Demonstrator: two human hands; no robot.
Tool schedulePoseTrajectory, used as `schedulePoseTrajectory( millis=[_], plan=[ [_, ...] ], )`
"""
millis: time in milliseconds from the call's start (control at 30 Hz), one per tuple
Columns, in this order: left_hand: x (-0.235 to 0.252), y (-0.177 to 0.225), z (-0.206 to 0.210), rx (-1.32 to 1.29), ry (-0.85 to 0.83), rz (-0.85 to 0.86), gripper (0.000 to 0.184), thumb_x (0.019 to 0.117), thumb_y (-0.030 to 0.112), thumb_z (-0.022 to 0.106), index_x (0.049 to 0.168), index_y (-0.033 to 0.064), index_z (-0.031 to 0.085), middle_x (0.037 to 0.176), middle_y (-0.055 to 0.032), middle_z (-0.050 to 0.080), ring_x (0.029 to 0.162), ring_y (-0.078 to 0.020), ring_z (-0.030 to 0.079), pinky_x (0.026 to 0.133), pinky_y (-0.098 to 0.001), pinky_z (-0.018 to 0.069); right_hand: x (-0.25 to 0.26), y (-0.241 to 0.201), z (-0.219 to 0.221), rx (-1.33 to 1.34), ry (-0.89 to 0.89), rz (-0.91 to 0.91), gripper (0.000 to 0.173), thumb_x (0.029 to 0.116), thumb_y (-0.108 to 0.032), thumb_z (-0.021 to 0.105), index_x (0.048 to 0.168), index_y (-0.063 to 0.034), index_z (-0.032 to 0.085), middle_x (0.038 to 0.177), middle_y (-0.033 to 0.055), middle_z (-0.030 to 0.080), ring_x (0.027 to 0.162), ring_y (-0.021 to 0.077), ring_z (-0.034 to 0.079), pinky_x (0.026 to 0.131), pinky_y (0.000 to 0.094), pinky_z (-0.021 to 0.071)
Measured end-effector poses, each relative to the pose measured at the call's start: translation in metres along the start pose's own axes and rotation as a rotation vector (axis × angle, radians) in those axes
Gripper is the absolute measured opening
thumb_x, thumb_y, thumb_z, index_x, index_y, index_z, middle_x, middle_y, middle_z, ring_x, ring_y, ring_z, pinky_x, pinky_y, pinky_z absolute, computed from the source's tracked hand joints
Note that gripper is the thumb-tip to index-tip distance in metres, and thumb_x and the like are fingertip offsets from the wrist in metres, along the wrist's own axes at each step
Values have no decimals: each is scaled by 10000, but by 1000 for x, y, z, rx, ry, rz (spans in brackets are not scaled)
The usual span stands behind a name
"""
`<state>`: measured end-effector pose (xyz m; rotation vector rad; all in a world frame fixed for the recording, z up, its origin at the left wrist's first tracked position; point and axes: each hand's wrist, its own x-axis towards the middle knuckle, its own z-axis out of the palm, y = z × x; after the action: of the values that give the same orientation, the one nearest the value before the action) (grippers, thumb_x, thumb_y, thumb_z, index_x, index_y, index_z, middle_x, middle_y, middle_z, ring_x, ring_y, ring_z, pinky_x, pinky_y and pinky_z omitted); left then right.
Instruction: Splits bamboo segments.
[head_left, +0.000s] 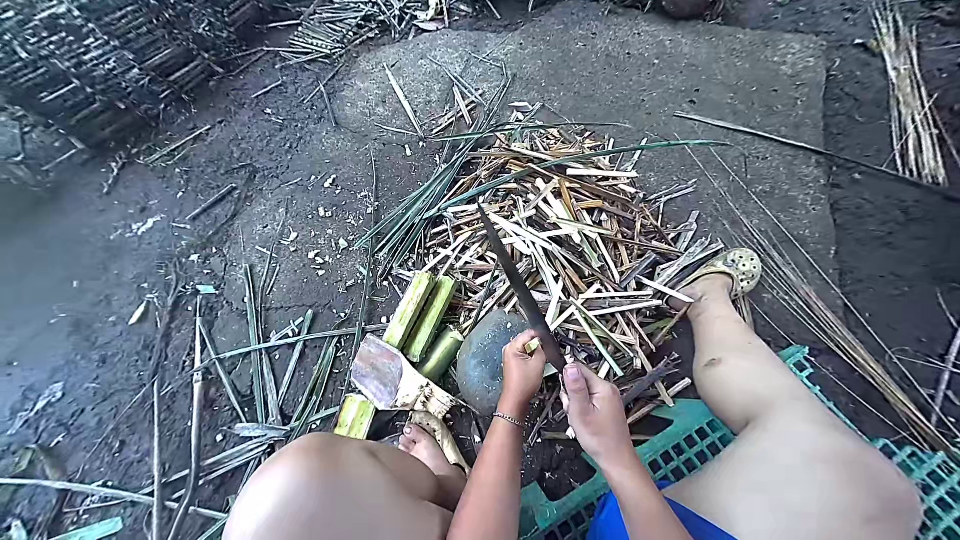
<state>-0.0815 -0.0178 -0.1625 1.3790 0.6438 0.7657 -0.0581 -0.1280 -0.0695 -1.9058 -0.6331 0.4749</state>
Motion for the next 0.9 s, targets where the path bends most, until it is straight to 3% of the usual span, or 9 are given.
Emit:
schedulePoseTrajectory(
  millis=[300, 367, 400, 467, 533, 600, 667, 767, 900],
  plan=[
    [-1, -2, 1, 54, -10, 21, 78, 898, -11, 657, 928, -19, 729, 828, -29, 719, 751, -5, 648, 743, -200, 540, 10, 0, 2, -72, -58, 93, 464, 1069, -414, 409, 885, -91, 687, 582, -91, 449, 493, 13, 439, 513, 253, 417],
    [-3, 2, -1, 32, -54, -21, 155, 874, 14, 680, 1019, -29, 717, 820, -19, 696, 707, -6, 607, 696, -200, 515, 9, 0, 0, -49, -68, 113, 454, 1072, -399, 411, 883, -90, 684, 577, -89, 447, 483, 17, 435, 504, 251, 413],
    [-3, 6, -6, -6, -105, -61, 343, 842, 45, 686, 1171, -50, 660, 870, -25, 676, 745, -29, 603, 718, -223, 515, 10, -1, -2, -40, -76, 123, 458, 1075, -408, 405, 875, -94, 672, 576, -86, 442, 481, 25, 437, 501, 257, 416],
    [-4, 8, -22, -94, -196, -155, 878, 760, 137, 699, 1524, -50, 309, 1201, -127, 645, 1058, -137, 626, 910, -332, 525, 7, -6, -11, -21, -67, 114, 482, 1073, -444, 395, 860, -102, 660, 574, -84, 439, 478, 32, 438, 491, 267, 418],
    [-4, -4, -38, -212, -96, -186, 1121, 694, 227, 677, 1602, 2, 59, 1501, -204, 471, 1329, -218, 491, 1037, -412, 446, 1, -18, -24, 11, -16, 49, 495, 1058, -475, 390, 839, -116, 651, 566, -105, 445, 462, 10, 438, 459, 244, 423],
    [-3, -11, -49, -354, 197, -259, 990, 772, 156, 551, 1613, 58, 38, 1567, -216, 369, 1376, -242, 427, 1061, -441, 407, -3, -26, -30, 39, 30, -27, 508, 1062, -528, 360, 795, -167, 598, 561, -141, 438, 447, -34, 430, 431, 186, 417],
    [4, -5, -57, -451, 454, -333, 778, 916, 59, 392, 1624, 116, 75, 1589, -207, 332, 1377, -268, 423, 1061, -475, 396, 0, -13, -20, 14, 1, 21, 542, 1070, -509, 345, 807, -112, 603, 568, -97, 432, 461, 16, 431, 456, 249, 425],
    [16, 5, -62, -470, 606, -321, 733, 937, -22, 333, 1620, 99, 99, 1598, -221, 309, 1344, -287, 443, 1046, -462, 405, 23, 26, 5, -104, -231, 371, 604, 1109, -464, 331, 991, 19, 673, 682, 86, 533, 592, 219, 523, 621, 457, 480],
    [24, 12, -69, -469, 708, -261, 722, 923, -24, 330, 1610, 84, 138, 1569, -218, 325, 1273, -274, 468, 995, -430, 424, 30, 18, -3, -143, -254, 381, 582, 1101, -483, 349, 979, -16, 674, 677, 53, 525, 590, 188, 521, 608, 425, 471]
  ],
)
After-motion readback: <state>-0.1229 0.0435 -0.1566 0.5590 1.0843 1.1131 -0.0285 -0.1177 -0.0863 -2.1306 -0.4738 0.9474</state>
